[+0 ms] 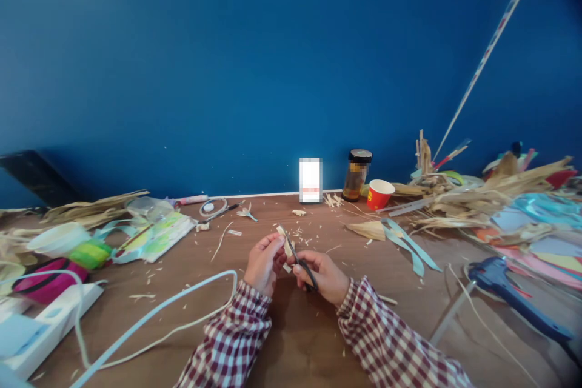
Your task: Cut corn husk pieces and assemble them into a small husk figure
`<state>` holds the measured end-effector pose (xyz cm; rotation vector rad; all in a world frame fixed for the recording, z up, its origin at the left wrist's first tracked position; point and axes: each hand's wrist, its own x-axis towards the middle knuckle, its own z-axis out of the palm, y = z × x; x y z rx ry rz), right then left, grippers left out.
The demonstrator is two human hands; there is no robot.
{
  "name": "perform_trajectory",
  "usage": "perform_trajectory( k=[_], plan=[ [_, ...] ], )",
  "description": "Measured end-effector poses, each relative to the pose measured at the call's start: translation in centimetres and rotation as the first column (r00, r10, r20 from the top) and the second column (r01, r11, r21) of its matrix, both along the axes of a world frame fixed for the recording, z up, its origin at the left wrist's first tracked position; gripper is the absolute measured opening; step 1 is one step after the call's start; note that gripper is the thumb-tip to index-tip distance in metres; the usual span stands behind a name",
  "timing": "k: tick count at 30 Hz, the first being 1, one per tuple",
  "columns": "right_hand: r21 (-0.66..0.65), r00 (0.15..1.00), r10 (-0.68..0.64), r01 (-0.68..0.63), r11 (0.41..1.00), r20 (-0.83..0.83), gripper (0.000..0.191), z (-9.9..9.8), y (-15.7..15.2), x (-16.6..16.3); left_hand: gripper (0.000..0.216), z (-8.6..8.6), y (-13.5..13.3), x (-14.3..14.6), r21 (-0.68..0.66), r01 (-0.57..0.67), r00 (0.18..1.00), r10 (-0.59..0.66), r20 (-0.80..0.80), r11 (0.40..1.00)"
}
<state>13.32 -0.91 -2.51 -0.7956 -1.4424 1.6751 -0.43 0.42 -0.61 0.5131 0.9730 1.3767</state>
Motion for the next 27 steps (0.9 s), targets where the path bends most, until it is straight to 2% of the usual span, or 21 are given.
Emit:
perform_trajectory(
  k=[13,27],
  plan=[
    [0.010,1.000,0.004,-0.004,1.000,0.025,0.041,-0.52,0.10,0.04,0.021,-0.04,-0.02,0.10,0.021,0.007,1.000,-0.006,-0.021,1.000],
    [-0.004,0.999,-0.015,0.015,1.000,0.032,0.038,-0.03,-0.10,-0.03,0.018,-0.05,-0.09,0.04,0.020,0.013,1.000,-0.013,-0.019,1.000]
  ],
)
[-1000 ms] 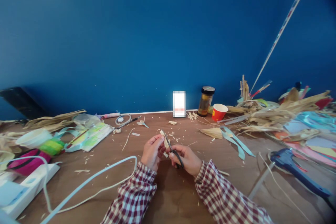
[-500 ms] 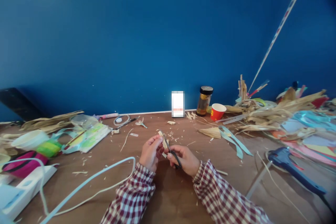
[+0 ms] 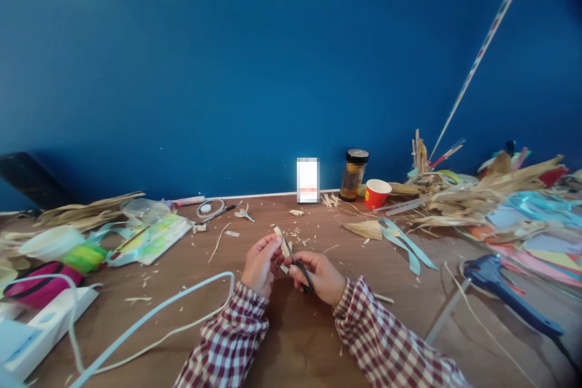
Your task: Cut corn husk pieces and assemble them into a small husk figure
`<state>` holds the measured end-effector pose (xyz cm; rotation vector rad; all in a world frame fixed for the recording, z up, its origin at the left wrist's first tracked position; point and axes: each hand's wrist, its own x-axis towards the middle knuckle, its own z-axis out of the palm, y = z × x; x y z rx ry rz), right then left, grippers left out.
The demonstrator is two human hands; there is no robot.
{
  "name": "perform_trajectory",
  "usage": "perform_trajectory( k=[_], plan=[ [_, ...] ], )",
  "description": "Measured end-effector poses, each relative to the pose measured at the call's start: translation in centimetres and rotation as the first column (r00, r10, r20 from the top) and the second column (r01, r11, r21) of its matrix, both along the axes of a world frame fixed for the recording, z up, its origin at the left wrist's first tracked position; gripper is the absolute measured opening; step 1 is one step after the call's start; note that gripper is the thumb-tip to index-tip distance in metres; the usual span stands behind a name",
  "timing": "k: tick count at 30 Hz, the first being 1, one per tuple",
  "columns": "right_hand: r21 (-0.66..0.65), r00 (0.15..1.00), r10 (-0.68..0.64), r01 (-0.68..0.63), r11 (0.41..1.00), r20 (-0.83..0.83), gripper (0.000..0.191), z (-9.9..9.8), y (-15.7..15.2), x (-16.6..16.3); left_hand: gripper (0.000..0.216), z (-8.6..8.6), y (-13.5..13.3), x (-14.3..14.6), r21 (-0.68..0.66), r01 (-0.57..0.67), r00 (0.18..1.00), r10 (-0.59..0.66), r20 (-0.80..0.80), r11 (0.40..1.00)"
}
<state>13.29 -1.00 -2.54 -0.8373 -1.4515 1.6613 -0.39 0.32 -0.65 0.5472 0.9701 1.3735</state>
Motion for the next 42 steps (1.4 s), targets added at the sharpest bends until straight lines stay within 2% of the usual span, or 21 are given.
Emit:
perform_trajectory(
  k=[6,10,13,19,23,29,33,37,40,42],
  plan=[
    [-0.013,1.000,-0.030,0.030,0.999,0.007,0.036,-0.1,0.2,0.0,0.019,0.1,0.0,0.0,0.001,0.009,1.000,-0.009,0.004,1.000],
    [-0.052,0.986,-0.156,0.153,0.987,-0.054,0.039,-0.3,0.7,0.2,0.020,0.1,0.0,0.1,-0.014,-0.021,1.000,0.021,-0.003,1.000],
    [-0.089,0.956,-0.259,0.249,0.964,-0.135,0.045,-0.1,0.9,0.3,0.021,0.1,-0.1,0.3,-0.023,0.003,1.000,-0.004,-0.013,1.000],
    [-0.089,0.921,-0.336,0.324,0.942,-0.196,0.047,0.2,0.9,0.6,0.023,0.3,-0.6,0.9,0.011,0.067,0.995,-0.066,-0.069,0.998],
    [-0.085,0.925,-0.334,0.324,0.942,-0.179,0.042,0.1,0.9,0.5,0.024,0.3,-0.8,1.0,0.041,0.109,0.991,-0.105,-0.086,0.993],
    [-0.090,0.928,-0.317,0.305,0.948,-0.197,0.041,0.3,0.7,0.5,0.021,0.0,-0.6,0.8,0.029,0.109,0.993,-0.107,-0.058,0.994],
    [-0.136,0.915,-0.338,0.315,0.939,-0.219,0.040,0.5,0.7,0.4,0.021,0.2,-0.6,0.8,0.066,0.137,0.990,-0.139,0.018,0.988],
    [-0.206,0.902,-0.298,0.241,0.948,-0.312,0.037,0.8,0.5,0.2,0.033,0.5,-0.9,1.2,0.123,0.257,0.964,-0.264,0.039,0.958],
    [-0.246,0.881,-0.257,0.168,0.955,-0.398,0.037,1.0,0.3,0.2,0.028,0.6,-1.2,1.3,0.166,0.306,0.951,-0.310,-0.002,0.937],
    [-0.256,0.889,-0.252,0.160,0.953,-0.383,0.037,1.0,0.2,0.2,0.023,0.5,-1.3,1.3,0.184,0.303,0.953,-0.302,-0.030,0.935]
  ],
)
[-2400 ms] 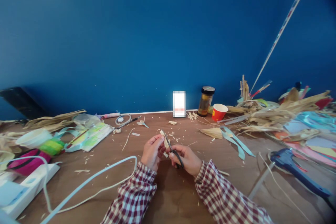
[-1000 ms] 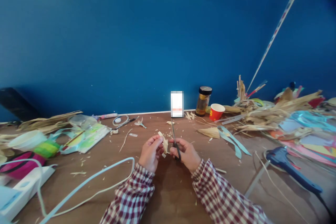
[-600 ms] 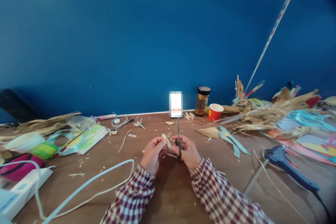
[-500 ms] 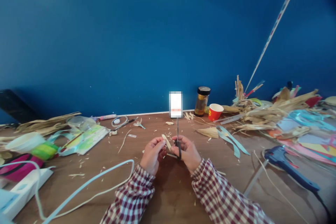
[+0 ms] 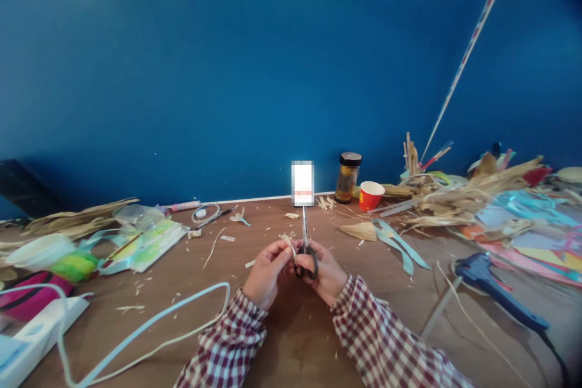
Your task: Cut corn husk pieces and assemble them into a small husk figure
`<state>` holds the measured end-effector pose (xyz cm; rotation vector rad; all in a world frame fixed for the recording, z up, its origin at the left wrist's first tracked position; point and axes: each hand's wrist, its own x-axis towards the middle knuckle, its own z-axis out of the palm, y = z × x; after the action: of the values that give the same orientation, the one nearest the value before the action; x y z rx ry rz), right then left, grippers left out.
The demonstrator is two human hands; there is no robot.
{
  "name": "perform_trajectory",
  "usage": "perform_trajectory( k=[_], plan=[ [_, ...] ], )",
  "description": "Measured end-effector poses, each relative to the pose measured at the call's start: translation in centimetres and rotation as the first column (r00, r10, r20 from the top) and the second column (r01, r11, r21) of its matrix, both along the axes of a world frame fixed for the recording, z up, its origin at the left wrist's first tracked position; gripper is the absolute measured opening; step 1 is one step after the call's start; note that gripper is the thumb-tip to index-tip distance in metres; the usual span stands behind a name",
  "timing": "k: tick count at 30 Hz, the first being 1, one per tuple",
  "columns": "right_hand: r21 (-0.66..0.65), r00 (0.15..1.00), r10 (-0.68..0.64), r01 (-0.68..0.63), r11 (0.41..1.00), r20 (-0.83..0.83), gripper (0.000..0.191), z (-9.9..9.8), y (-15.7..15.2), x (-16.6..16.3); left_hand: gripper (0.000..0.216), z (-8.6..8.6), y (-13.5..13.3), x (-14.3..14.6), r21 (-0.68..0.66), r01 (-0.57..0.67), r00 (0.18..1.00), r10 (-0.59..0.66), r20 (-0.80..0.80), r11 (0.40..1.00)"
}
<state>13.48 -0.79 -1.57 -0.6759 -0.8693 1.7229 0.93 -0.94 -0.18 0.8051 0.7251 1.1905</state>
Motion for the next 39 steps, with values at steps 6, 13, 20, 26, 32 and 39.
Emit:
perform_trajectory(
  k=[6,13,20,26,32,39],
  plan=[
    [0.080,0.974,-0.131,0.118,0.990,0.184,0.041,-0.6,0.3,-0.1,0.021,-0.8,0.6,-0.3,-0.061,-0.157,0.981,0.149,-0.124,0.986],
    [0.182,0.944,-0.203,0.159,0.971,0.261,0.043,-1.5,0.8,0.2,0.022,-1.2,0.7,-0.1,-0.043,-0.145,0.979,0.137,-0.154,0.988],
    [0.149,0.966,-0.112,0.078,0.986,0.232,0.040,-0.8,0.4,-0.1,0.024,-0.3,0.5,-0.2,-0.123,-0.146,0.988,0.140,-0.058,0.982],
    [0.351,0.606,-0.331,0.090,0.932,0.724,0.039,0.8,1.0,2.5,0.026,-0.2,0.8,-0.6,-0.081,-0.306,0.945,0.292,-0.148,0.949],
    [0.335,-0.228,-0.328,-0.012,0.942,0.917,0.033,1.8,1.8,6.5,0.029,-0.9,1.7,-1.5,-0.103,-0.495,0.863,0.474,-0.176,0.863],
    [0.381,-0.284,-0.430,-0.212,0.900,0.857,0.050,1.4,1.8,6.6,0.033,-1.0,1.7,-1.5,-0.080,-0.521,0.845,0.500,-0.190,0.850]
  ],
)
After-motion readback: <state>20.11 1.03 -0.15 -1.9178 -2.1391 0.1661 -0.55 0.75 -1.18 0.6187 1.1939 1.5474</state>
